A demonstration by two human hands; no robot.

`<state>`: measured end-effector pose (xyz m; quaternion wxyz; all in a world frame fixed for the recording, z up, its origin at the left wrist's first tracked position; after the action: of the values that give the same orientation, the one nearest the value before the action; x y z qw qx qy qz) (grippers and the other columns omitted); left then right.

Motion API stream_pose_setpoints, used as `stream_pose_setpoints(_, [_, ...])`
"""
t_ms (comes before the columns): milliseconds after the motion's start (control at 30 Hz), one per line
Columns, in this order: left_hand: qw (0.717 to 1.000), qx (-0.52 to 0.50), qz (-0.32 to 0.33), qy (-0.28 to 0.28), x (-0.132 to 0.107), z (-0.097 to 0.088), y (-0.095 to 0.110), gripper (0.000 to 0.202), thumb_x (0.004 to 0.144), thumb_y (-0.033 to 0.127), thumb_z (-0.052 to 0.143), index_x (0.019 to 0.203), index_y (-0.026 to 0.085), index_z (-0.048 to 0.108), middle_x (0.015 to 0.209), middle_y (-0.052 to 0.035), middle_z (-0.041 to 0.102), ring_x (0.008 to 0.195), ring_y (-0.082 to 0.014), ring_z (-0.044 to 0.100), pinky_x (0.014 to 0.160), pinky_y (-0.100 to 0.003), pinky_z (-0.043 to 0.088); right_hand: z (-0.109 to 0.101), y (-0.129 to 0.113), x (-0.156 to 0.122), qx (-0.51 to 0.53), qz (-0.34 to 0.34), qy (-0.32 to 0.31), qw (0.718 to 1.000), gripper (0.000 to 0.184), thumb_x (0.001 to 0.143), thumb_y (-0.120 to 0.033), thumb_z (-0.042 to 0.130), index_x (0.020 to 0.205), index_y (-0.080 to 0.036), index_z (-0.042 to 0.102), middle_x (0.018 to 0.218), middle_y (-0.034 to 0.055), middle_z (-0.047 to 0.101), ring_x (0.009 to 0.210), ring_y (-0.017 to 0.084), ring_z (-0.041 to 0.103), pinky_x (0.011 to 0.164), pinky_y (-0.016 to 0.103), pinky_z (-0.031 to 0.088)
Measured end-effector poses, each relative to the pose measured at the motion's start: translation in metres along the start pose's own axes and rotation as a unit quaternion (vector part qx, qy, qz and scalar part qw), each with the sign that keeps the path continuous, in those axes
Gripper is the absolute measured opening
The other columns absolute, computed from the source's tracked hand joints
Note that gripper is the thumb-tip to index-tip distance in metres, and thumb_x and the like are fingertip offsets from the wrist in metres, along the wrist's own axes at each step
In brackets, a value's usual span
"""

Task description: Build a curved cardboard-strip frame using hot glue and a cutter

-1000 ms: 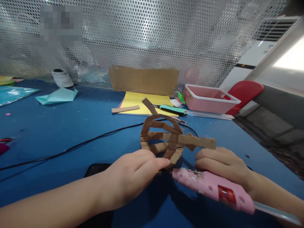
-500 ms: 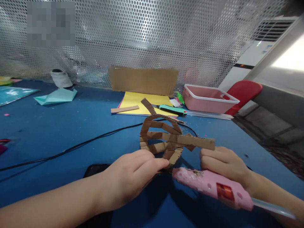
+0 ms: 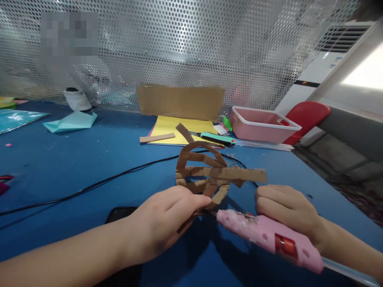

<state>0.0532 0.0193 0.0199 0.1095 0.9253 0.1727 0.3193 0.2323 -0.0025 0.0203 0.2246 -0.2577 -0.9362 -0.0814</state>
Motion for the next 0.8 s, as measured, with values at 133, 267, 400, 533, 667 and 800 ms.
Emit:
stream_pose_setpoints(133, [1.0, -0.007, 0.003, 0.001, 0.0, 0.001, -0.001, 0.033, 0.09, 0.009, 0.049, 0.123, 0.015, 0.049, 0.095, -0.0079, 0.069, 0.086, -0.0167, 0.066, 0.077, -0.025, 0.054, -0.005, -0.003, 0.004, -0.01, -0.002, -0.006, 1.0, 0.017, 0.089, -0.024, 0.033, 0.073, -0.024, 0.03, 0.059, -0.0019, 0.034, 0.052, 0.017, 0.028, 0.049, 0.032, 0.019])
stream_pose_setpoints(267, [1.0, -0.006, 0.007, 0.005, -0.001, 0.001, -0.002, 0.035, 0.089, 0.008, 0.05, 0.123, 0.015, 0.049, 0.096, -0.0087, 0.069, 0.088, -0.0177, 0.066, 0.079, -0.026, 0.054, -0.007, -0.008, 0.009, -0.014, -0.005, -0.027, 1.0, 0.016, 0.091, -0.018, 0.028, 0.08, -0.023, 0.038, 0.061, -0.0005, 0.043, 0.051, 0.017, 0.038, 0.049, 0.031, 0.025])
stream_pose_setpoints(400, [1.0, -0.007, 0.003, 0.006, -0.001, 0.0, -0.003, 0.035, 0.09, 0.008, 0.049, 0.124, 0.016, 0.048, 0.099, -0.0081, 0.069, 0.09, -0.0171, 0.066, 0.081, -0.026, 0.054, -0.009, -0.011, 0.005, -0.002, -0.004, -0.012, 1.0, 0.015, 0.092, -0.027, 0.032, 0.084, -0.021, 0.044, 0.064, 0.0018, 0.046, 0.055, 0.019, 0.043, 0.051, 0.032, 0.028])
stream_pose_setpoints(533, [1.0, -0.006, -0.009, 0.012, -0.001, -0.002, -0.004, 0.035, 0.09, 0.01, 0.049, 0.123, 0.019, 0.048, 0.1, -0.0068, 0.07, 0.09, -0.016, 0.066, 0.081, -0.025, 0.054, -0.006, -0.009, 0.001, -0.019, 0.024, -0.003, 1.0, 0.017, 0.091, -0.031, 0.036, 0.082, -0.021, 0.047, 0.064, 0.0019, 0.045, 0.054, 0.018, 0.038, 0.05, 0.033, 0.027])
stream_pose_setpoints(667, [0.998, -0.028, -0.057, 0.023, -0.002, -0.003, -0.011, 0.041, 0.087, 0.01, 0.052, 0.126, 0.022, 0.044, 0.094, -0.0023, 0.067, 0.085, -0.0134, 0.065, 0.082, -0.024, 0.054, -0.011, -0.004, 0.002, -0.046, 0.035, 0.009, 0.998, 0.019, 0.095, -0.029, 0.033, 0.088, -0.02, 0.049, 0.064, 0.0031, 0.05, 0.052, 0.018, 0.042, 0.047, 0.033, 0.03])
stream_pose_setpoints(800, [0.984, -0.071, -0.152, 0.067, -0.003, -0.008, -0.026, 0.051, 0.083, 0.01, 0.054, 0.13, 0.023, 0.039, 0.084, 0.003, 0.062, 0.075, -0.0096, 0.064, 0.076, -0.02, 0.054, -0.032, 0.005, -0.004, -0.069, -0.006, 0.029, 0.997, 0.026, 0.098, -0.028, 0.031, 0.104, -0.023, 0.056, 0.076, 0.0079, 0.066, 0.068, 0.019, 0.062, 0.061, 0.034, 0.047])
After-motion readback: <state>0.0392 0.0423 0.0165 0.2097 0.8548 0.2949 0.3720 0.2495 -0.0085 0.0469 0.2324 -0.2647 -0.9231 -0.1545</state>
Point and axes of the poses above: each hand's wrist, its own x-axis towards the middle knuckle, its own z-axis out of the palm, y = z × x, the point moved 8 cm from there along x, towards the middle knuckle
